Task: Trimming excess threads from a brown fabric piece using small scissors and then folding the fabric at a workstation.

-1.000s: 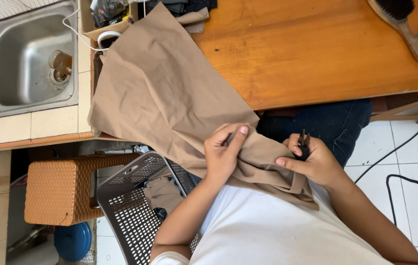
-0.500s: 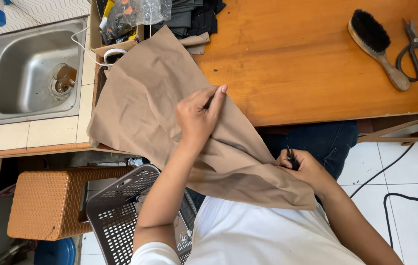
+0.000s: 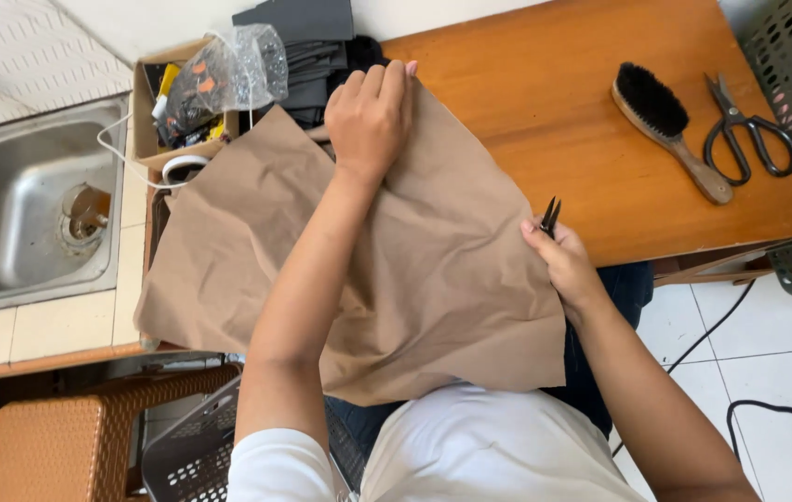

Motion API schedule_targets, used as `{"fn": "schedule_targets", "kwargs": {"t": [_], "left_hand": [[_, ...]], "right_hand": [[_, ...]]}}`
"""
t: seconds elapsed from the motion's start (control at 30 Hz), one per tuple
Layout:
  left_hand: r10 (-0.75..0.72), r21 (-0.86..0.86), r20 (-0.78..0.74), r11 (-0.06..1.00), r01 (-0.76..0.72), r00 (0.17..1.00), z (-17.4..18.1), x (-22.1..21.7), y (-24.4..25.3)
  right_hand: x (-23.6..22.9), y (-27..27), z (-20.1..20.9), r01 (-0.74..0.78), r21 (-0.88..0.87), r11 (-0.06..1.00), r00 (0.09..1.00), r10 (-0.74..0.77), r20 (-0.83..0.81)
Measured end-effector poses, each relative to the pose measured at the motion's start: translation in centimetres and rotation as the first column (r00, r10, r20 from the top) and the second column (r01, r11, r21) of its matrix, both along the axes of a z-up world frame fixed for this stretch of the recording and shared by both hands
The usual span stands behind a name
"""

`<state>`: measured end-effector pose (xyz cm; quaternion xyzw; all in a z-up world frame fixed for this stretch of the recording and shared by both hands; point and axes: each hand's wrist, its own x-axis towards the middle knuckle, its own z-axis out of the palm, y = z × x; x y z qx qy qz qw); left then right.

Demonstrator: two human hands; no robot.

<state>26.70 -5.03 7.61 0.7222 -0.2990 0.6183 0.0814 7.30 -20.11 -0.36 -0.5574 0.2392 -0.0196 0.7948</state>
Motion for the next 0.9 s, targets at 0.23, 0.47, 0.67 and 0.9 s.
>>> {"fn": "schedule_targets", "kwargs": {"t": [0.23,0.47,0.67,0.9], "left_hand": [[0.064,0.06,-0.036,0.996,-0.062,0.997,-2.4,9.4,-0.3],[0.093,0.023,0.166,0.995,-0.098,0.982,0.9,14.6,-3.2],[0.173,-0.06,-0.155,0.981,-0.184,0.973,-0.6,16.7,-2.3],[-0.034,0.097,-0.675,0.986,0.134,0.737,-5.2,5.7,2.3]], "right_hand": [[1.5,-2.8,-2.2,0.111,-0.346,0.932,0.986,-0.148,-0.082],[5.6,-3.5,-2.2,0.347,-0.852,0.392,0.934,-0.223,0.277],[5.7,-2.9,-4.3,0.262,-0.962,-0.076,0.948,0.205,0.242],[4.8,-5.1,-4.0,0.059,-0.994,-0.097,0.976,0.216,0.037]]}}
